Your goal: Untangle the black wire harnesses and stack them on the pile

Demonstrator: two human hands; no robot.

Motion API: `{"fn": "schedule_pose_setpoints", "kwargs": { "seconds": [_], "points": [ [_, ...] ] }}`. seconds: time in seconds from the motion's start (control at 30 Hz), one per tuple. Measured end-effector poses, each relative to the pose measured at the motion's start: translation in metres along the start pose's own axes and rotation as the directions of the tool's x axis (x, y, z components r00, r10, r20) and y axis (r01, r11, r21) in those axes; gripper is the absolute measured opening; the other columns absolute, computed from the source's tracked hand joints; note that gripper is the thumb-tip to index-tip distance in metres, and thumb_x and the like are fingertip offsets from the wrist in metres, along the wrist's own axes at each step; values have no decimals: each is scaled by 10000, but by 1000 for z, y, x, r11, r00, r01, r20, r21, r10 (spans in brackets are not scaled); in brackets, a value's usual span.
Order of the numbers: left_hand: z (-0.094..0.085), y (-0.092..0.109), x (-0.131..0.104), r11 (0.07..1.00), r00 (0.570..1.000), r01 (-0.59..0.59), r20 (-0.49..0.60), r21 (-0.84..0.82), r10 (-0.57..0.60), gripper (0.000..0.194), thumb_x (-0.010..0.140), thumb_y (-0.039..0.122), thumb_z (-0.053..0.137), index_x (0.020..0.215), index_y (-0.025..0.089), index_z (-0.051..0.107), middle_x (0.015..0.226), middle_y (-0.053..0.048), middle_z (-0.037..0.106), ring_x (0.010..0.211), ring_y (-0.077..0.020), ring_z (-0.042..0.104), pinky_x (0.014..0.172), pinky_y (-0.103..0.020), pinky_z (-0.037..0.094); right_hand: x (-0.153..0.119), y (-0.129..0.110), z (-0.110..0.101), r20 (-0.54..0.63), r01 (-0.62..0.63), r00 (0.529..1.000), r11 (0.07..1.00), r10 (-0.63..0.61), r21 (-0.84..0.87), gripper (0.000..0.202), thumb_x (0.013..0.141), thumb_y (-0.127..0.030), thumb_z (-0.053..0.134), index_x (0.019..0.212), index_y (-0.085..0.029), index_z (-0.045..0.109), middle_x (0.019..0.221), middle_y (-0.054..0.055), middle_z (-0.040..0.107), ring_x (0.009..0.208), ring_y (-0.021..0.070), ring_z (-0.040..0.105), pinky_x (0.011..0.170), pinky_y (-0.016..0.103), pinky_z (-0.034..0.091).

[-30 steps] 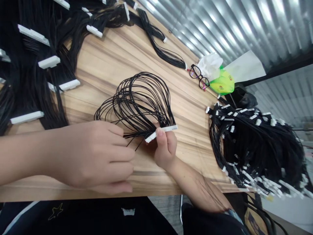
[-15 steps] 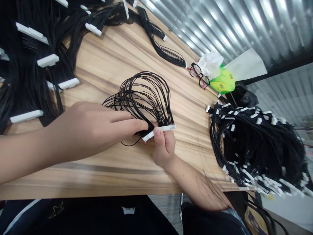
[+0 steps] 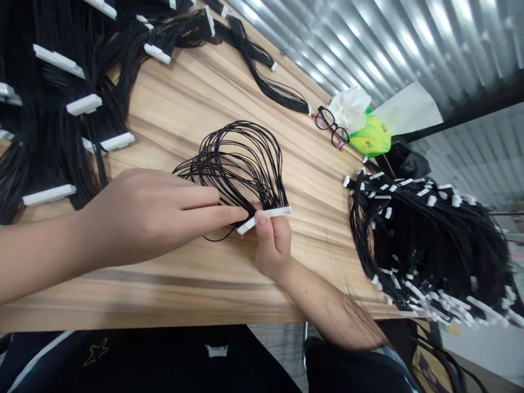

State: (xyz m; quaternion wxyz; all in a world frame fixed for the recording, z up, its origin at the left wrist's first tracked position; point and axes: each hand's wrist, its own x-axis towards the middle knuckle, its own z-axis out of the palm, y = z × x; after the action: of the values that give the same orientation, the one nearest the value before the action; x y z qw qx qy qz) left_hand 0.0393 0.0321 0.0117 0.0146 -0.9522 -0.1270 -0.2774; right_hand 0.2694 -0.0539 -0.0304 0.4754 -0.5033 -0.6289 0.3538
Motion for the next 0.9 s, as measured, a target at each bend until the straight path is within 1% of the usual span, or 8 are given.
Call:
{"fn": "schedule_pose_setpoints", "kwargs": {
  "seconds": [0.17, 0.3, 0.37, 0.5, 0.63, 0.73, 0.8, 0.9],
  "points": [
    [3, 6, 3, 996, 994, 81, -68, -27, -83, 305, 1093, 88, 420, 1246, 257, 623, 769, 95, 700, 594, -105, 590, 493, -288, 315, 1, 1, 0, 18, -19, 1000, 1000, 19, -4, 475, 1106, -513, 425, 759, -243, 607, 666, 5, 643, 618, 166, 640, 560, 311, 503],
    [6, 8, 9, 978, 987, 159, 21, -132, -158, 226, 1144, 218, 398, 1172, 260, 619, 873, 79, 731, 708, -115, 655, 575, -273, 397, 4, -3, -3, 56, 82, 995, 993, -78, -87, 443, 1112, -426, 447, 735, -237, 584, 648, -7, 618, 615, 154, 599, 604, 318, 473],
    [8, 8, 13, 971, 985, 172, 54, -168, -165, 265, 1164, 296, 356, 1116, 236, 610, 946, 47, 745, 792, -122, 694, 639, -262, 458, 5, -7, -4, 94, 140, 988, 978, -126, -156, 431, 1111, -398, 438, 737, -237, 579, 667, 2, 629, 625, 159, 585, 633, 333, 475],
    [9, 6, 22, 996, 997, 60, 43, -68, -57, 287, 1132, 227, 376, 962, 196, 605, 854, 1, 681, 751, -173, 630, 663, -322, 461, 6, -11, -5, 128, 172, 980, 967, -150, -189, 380, 1102, -379, 434, 786, -238, 592, 684, 8, 633, 642, 174, 583, 685, 356, 505],
    [-4, 8, 23, 995, 995, -78, -51, 60, 81, 374, 1116, 269, 447, 771, 217, 585, 742, 9, 598, 687, -174, 537, 653, -351, 461, 4, -3, -2, -17, 67, 998, 994, -69, -83, 419, 1098, -456, 460, 762, -243, 592, 686, 13, 622, 650, 177, 588, 631, 338, 494],
    [-15, 16, 17, 961, 967, -253, -69, -111, 247, 385, 1093, 325, 556, 721, 253, 626, 752, 42, 608, 720, -153, 540, 800, -343, 561, 3, 5, 1, -137, -64, 988, 994, 76, 90, 507, 1097, -535, 432, 705, -246, 571, 602, -12, 529, 544, 155, 515, 522, 303, 468],
    [-17, 23, 11, 922, 950, -311, -38, -231, 311, 317, 1053, 341, 643, 746, 271, 675, 788, 48, 636, 776, -149, 586, 866, -329, 596, 3, 9, 2, -155, -109, 979, 983, 131, 146, 539, 1084, -577, 429, 673, -249, 548, 584, -15, 492, 521, 153, 490, 506, 300, 493],
    [-14, 27, 8, 900, 946, -287, 50, -329, 320, 303, 1038, 345, 655, 747, 261, 648, 720, 38, 585, 717, -156, 578, 711, -331, 577, 1, 11, 3, -122, -108, 984, 981, 129, 164, 554, 1078, -591, 419, 668, -249, 566, 584, -9, 490, 519, 157, 482, 530, 313, 546]
  ]
}}
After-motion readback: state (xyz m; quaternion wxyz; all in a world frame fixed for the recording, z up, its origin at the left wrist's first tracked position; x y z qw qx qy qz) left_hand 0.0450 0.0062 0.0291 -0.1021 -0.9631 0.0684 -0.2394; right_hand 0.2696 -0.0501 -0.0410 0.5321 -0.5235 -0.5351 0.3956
